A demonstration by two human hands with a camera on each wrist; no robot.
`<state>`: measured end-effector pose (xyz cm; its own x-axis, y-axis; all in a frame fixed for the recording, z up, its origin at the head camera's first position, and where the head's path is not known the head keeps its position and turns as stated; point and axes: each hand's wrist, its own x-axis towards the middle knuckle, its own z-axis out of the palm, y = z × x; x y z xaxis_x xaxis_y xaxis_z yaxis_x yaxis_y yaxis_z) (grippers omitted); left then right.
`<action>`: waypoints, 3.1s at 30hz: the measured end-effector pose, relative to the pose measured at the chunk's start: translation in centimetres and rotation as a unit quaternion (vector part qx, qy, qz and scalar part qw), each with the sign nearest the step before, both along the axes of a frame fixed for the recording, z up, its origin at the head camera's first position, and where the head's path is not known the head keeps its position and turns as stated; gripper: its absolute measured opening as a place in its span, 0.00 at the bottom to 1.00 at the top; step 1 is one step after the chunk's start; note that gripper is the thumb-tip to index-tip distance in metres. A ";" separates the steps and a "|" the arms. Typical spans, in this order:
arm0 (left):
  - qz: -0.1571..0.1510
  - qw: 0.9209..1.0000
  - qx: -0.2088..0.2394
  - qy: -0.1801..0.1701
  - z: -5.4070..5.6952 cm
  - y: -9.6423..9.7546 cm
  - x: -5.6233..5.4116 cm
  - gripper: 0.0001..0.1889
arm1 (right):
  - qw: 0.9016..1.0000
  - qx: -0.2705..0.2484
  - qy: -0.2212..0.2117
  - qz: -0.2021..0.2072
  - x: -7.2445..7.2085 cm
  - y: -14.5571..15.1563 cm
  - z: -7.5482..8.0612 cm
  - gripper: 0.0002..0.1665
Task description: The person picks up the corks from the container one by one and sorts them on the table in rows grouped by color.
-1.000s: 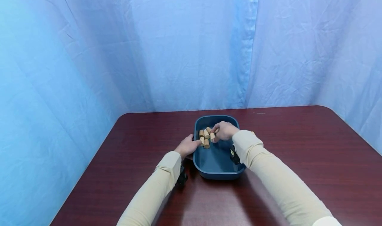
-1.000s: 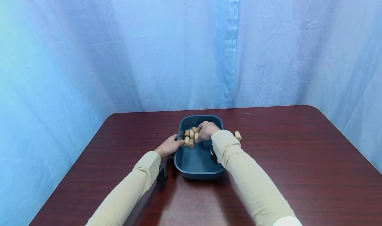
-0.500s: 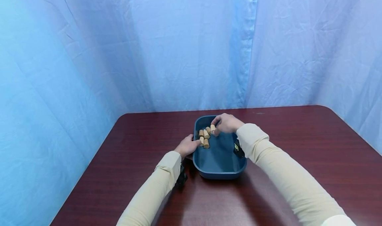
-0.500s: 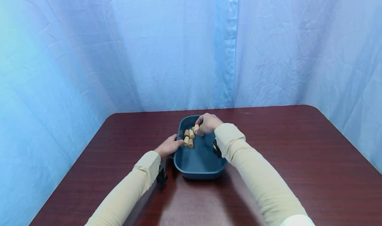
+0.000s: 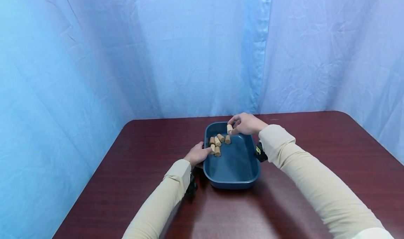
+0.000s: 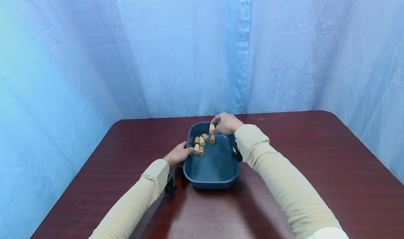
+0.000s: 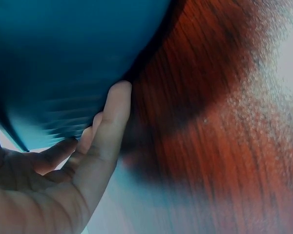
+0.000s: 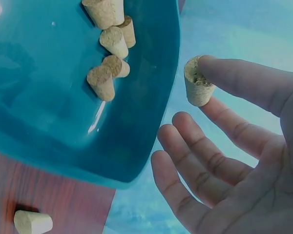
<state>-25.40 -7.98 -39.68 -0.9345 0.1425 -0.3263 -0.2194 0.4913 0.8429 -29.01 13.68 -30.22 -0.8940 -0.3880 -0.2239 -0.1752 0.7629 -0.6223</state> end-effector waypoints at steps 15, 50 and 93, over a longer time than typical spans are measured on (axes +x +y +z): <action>0.006 1.000 -0.002 -0.003 0.2 0.1 0.1 0.27 | 1.000 0.001 0.008 -0.002 0.3 2.8 0.5 0.29; -0.001 1.000 -0.004 -0.001 0.3 0.1 0.1 0.27 | 0.999 -0.032 -0.014 -0.040 0.7 13.4 -2.8 0.32; 0.006 1.000 -0.008 0.004 0.4 0.3 0.4 0.26 | 0.995 0.030 0.020 -0.096 0.1 15.8 -8.7 0.25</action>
